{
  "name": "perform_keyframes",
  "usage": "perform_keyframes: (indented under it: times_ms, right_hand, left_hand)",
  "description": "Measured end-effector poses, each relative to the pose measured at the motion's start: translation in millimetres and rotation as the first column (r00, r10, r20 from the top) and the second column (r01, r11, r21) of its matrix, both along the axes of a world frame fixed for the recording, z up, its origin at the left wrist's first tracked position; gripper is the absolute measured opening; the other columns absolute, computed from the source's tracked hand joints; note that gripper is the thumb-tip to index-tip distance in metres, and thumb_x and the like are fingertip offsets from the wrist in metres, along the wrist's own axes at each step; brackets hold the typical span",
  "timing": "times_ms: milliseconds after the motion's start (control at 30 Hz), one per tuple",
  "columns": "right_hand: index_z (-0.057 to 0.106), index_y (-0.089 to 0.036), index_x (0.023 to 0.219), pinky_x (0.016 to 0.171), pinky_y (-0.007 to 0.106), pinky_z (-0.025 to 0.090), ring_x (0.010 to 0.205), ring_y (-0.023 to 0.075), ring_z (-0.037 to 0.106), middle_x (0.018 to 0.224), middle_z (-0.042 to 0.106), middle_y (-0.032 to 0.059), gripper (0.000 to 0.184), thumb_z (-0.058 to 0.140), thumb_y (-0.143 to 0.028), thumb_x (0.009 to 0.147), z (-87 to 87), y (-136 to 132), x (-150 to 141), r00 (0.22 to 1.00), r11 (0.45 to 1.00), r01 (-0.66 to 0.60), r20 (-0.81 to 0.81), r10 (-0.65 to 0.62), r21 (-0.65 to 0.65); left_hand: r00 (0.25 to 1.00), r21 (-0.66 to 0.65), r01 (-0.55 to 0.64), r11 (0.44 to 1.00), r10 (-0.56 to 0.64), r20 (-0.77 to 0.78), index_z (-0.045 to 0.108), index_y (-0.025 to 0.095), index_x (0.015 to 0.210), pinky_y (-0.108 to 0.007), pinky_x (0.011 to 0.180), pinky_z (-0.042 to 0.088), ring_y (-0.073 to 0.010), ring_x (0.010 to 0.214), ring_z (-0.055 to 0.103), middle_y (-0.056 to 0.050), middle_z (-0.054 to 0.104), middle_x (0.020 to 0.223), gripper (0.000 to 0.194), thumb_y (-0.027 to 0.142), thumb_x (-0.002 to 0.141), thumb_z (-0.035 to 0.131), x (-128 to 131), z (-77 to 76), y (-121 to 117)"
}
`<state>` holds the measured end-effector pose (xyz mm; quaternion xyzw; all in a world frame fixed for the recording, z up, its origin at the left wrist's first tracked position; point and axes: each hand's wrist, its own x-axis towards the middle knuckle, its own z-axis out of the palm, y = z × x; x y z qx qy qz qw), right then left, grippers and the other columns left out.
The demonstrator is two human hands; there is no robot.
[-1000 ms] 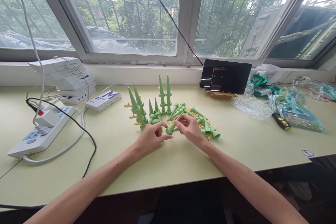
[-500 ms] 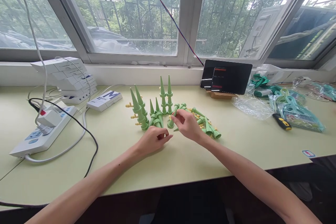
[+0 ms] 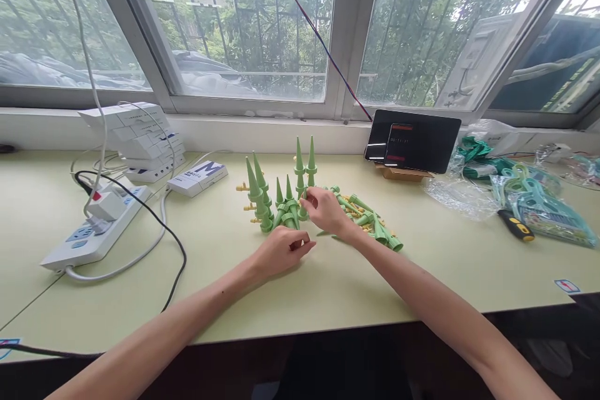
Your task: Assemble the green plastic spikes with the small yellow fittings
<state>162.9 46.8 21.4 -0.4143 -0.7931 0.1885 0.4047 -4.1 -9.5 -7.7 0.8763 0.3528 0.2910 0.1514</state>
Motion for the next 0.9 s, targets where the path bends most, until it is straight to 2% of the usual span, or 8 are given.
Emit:
perform_keyframes:
  times_ms: [167, 333, 767, 900]
  right_hand:
    - [0.037, -0.021, 0.068, 0.061, 0.027, 0.032, 0.062, 0.0142, 0.04, 0.068, 0.046, -0.0006, 0.026, 0.049, -0.02, 0.091, -11.0, -1, -2, 0.999, 1.0, 0.002, 0.049, -0.003, 0.014]
    - [0.04, -0.021, 0.073, 0.062, 0.027, 0.033, 0.065, 0.0147, 0.041, 0.075, 0.049, 0.0017, 0.022, 0.046, -0.019, 0.094, -18.9, -3, -2, 0.996, 1.0, -0.009, 0.091, 0.006, 0.029]
    - [0.043, -0.019, 0.075, 0.061, 0.025, 0.033, 0.065, 0.0138, 0.042, 0.076, 0.05, 0.001, 0.022, 0.046, -0.02, 0.096, -22.8, -8, -4, 0.995, 1.0, 0.006, 0.102, -0.008, 0.025]
    - [0.044, -0.019, 0.075, 0.06, 0.025, 0.031, 0.064, 0.013, 0.04, 0.076, 0.05, 0.0009, 0.022, 0.046, -0.021, 0.098, -21.4, -13, -6, 0.99, 1.0, 0.009, 0.139, -0.011, 0.017]
  left_hand:
    - [1.0, -0.006, 0.0, 1.0, 0.0, -0.009, 0.057, 0.017, 0.062, -0.024, 0.052, 0.03, -0.0085, 0.046, 0.034, 0.005, 0.045, 0.047, 0.033, 0.03, 0.092, 0.055, 0, 0.0, 0]
    - [1.0, -0.001, 0.003, 1.0, -0.003, -0.011, 0.056, 0.017, 0.06, -0.024, 0.051, 0.03, -0.0084, 0.046, 0.033, 0.005, 0.044, 0.048, 0.034, 0.029, 0.092, 0.055, 0, -1.0, 0]
    - [1.0, 0.017, 0.015, 1.0, -0.015, 0.006, 0.047, 0.016, 0.057, -0.022, 0.05, 0.029, -0.0066, 0.046, 0.031, 0.007, 0.041, 0.047, 0.036, 0.025, 0.091, 0.057, 0, -1.4, 1]
    - [1.0, 0.008, 0.021, 1.0, -0.021, 0.01, 0.05, 0.016, 0.059, -0.023, 0.049, 0.029, -0.007, 0.046, 0.029, 0.007, 0.041, 0.047, 0.034, 0.024, 0.091, 0.056, 1, -0.8, 2]
